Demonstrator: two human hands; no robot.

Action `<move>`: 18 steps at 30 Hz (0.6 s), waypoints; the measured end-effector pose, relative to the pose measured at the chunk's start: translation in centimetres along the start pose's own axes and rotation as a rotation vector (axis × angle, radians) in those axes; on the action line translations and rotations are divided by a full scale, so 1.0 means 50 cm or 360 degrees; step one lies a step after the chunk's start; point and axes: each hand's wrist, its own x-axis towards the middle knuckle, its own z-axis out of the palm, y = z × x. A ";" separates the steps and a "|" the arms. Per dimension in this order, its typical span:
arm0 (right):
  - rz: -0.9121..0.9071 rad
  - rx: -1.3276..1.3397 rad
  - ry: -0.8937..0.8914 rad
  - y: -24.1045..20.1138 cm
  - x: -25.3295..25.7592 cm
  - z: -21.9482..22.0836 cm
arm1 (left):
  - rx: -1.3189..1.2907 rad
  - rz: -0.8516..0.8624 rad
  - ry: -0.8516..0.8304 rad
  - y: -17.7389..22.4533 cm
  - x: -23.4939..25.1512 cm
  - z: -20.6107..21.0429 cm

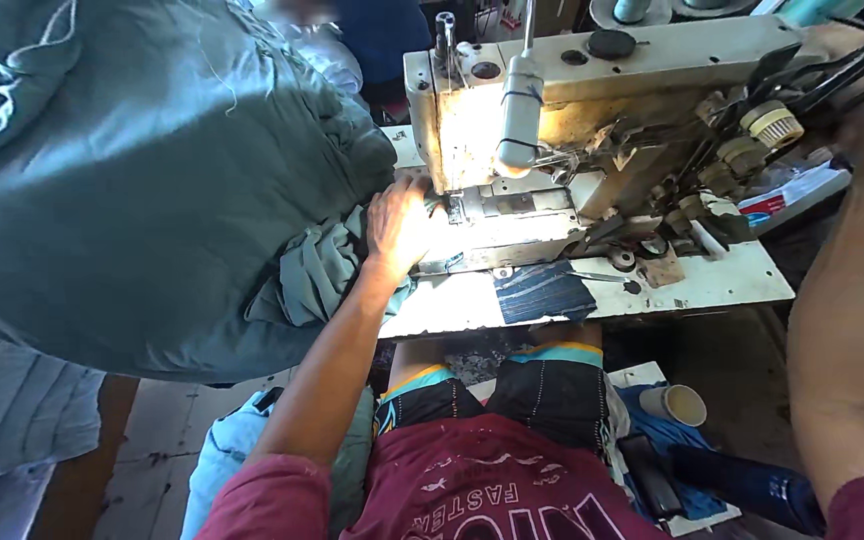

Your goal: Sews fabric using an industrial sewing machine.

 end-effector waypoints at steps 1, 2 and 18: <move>-0.0079 0.0051 -0.0012 0.006 0.000 0.000 | 0.0007 0.0003 -0.0014 -0.001 0.001 0.001; -0.0206 0.0127 -0.0054 0.012 -0.006 0.003 | 0.0012 -0.0002 -0.0032 -0.001 0.002 0.000; -0.0498 0.0512 0.0224 -0.047 -0.079 0.071 | -0.0176 0.0554 -0.0273 -0.070 0.073 -0.023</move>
